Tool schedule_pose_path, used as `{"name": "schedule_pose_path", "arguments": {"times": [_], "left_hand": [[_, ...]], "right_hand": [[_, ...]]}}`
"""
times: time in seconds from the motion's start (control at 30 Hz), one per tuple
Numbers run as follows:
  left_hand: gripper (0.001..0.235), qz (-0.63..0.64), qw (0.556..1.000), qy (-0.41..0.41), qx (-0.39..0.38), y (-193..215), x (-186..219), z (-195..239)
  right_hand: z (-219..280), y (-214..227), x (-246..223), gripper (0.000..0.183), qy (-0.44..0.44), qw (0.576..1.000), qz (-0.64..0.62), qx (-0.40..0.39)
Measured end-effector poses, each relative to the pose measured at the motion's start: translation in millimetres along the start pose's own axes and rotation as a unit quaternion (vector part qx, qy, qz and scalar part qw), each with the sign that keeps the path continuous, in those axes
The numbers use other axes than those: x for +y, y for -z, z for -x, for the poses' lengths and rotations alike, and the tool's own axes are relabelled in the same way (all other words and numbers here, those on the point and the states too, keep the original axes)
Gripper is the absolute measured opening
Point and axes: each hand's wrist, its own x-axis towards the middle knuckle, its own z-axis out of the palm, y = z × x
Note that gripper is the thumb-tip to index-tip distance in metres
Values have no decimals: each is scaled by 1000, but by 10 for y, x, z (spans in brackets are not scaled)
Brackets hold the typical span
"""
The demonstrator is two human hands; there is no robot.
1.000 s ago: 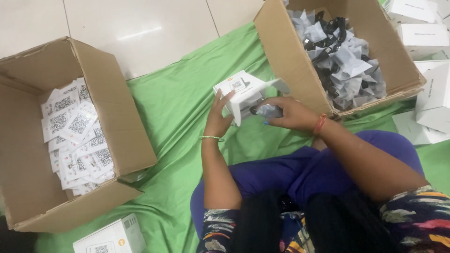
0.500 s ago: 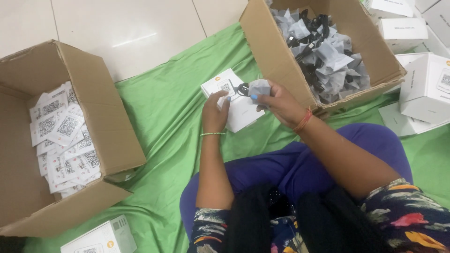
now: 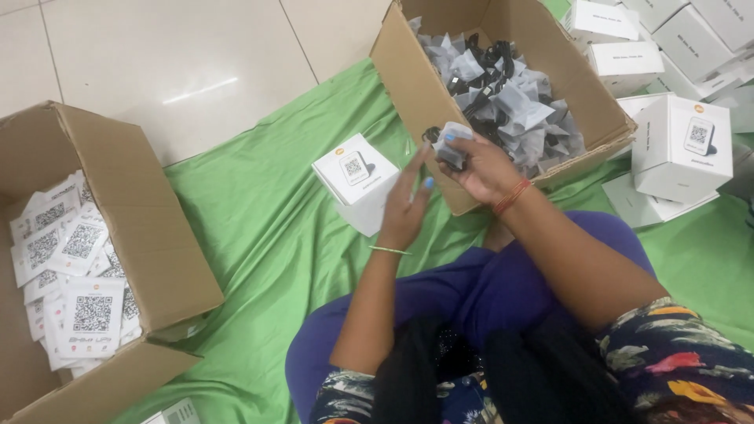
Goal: The person sits on a green cloth on the floor and packs white product boxes. They open each box, place a black cable wrapped in a plastic bag inside, close the lid, and set the finished box on a stack beside them, repeating with more boxes.
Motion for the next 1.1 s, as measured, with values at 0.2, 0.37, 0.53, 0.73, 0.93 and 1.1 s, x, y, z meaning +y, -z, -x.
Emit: {"name": "schedule_pose_path", "arguments": {"times": [0.2, 0.37, 0.53, 0.73, 0.93, 1.1], "left_hand": [[58, -35, 989, -47, -139, -650, -90, 26], [64, -40, 991, -57, -111, -1007, -395, -322], [58, -52, 997, -20, -48, -1307, -718, -532], [46, -260, 964, -24, -55, -744, -615, -603], [55, -515, 848, 124, 29, 223, 44, -473], [86, -526, 760, 381, 34, 702, -58, 279]], "right_hand": [[53, 328, -246, 50, 76, 982, -170, -38], [-135, 732, -276, 76, 174, 944, -278, 33], [-332, 734, -205, 84, 244, 934, -249, 77], [-445, 528, 187, 54, 282, 952, 109, 40], [-12, -112, 206, 57, 403, 737, 540, -55], [13, -229, 467, 76, 307, 678, 623, -241]]}}
